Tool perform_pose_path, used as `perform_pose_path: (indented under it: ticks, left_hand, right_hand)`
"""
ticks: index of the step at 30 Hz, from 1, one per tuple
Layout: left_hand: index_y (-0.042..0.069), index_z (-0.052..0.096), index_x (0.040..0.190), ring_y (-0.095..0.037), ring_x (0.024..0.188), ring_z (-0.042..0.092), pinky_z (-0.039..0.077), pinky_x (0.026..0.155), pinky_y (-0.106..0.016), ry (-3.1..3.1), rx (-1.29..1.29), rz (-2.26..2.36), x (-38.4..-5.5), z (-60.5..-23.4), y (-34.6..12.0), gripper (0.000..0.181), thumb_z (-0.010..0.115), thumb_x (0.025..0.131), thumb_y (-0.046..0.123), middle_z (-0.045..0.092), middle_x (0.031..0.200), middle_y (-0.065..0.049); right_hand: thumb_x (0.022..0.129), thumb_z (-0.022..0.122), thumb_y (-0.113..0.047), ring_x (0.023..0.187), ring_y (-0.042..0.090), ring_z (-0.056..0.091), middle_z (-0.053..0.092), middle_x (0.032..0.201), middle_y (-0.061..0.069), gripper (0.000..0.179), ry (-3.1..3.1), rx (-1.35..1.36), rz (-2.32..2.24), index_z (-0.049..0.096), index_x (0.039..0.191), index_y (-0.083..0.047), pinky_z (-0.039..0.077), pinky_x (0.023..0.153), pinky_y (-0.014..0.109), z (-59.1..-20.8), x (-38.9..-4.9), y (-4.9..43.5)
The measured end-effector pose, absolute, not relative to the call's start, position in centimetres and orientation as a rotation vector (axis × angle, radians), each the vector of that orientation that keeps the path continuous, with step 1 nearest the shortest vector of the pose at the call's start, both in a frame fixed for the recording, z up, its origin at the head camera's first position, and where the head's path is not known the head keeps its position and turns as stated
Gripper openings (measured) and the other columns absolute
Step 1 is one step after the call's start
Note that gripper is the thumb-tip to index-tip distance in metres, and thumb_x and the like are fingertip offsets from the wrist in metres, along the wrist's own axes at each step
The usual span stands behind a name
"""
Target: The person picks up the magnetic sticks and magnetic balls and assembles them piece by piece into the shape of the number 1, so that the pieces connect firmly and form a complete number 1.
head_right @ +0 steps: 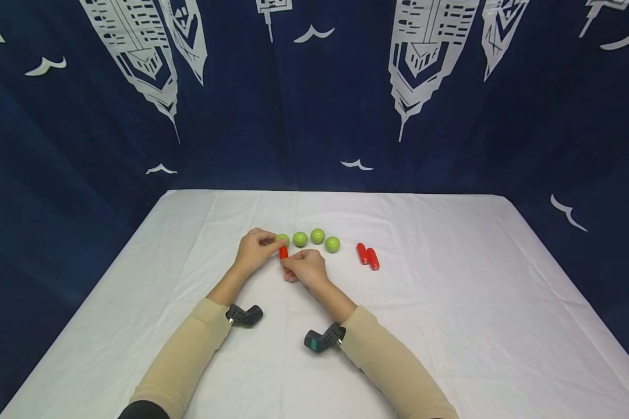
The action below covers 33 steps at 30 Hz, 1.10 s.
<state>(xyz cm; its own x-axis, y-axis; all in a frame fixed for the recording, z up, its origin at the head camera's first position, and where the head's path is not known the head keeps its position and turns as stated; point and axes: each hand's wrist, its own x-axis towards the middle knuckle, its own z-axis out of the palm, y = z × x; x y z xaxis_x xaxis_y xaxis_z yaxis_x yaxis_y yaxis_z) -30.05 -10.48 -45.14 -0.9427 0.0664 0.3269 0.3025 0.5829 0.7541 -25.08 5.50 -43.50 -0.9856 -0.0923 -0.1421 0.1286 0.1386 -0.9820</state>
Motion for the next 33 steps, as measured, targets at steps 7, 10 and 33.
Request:
perform_pose_path:
  ticks: [7,10,33]
  left_hand:
    - [0.0,0.074,0.099,-0.024,0.091,0.055,0.046,0.082,-0.036,-2.605,-0.317,-1.244,-30.2,-45.2,-10.4,0.038,0.077,0.084,0.034,0.057,0.098,-0.01]
    - [0.0,0.074,0.102,-0.024,0.091,0.054,0.045,0.082,-0.037,-2.632,-0.316,-1.223,-30.2,-45.1,-10.4,0.039,0.076,0.085,0.036,0.057,0.099,-0.01]
    - [-0.006,0.068,0.084,-0.004,0.049,0.058,0.05,0.051,-0.016,-2.584,0.152,-1.813,-27.0,-43.3,-10.0,0.021,0.064,0.091,0.014,0.065,0.062,-0.003]
  right_hand:
    - [0.086,0.069,-0.008,0.049,0.01,0.061,0.065,0.062,0.008,0.016,2.277,0.05,-1.906,0.068,0.088,0.009,0.053,0.048,0.021,-43.3,-25.1,5.5]
    - [0.086,0.07,-0.009,0.049,0.01,0.061,0.067,0.066,0.008,0.017,2.278,0.054,-1.899,0.068,0.087,0.008,0.053,0.048,0.021,-43.3,-25.2,5.5]
    - [0.086,0.069,-0.008,0.047,0.009,0.059,0.066,0.067,0.008,0.017,2.26,0.048,-1.919,0.067,0.09,0.008,0.052,0.046,0.021,-43.7,-25.1,5.5]
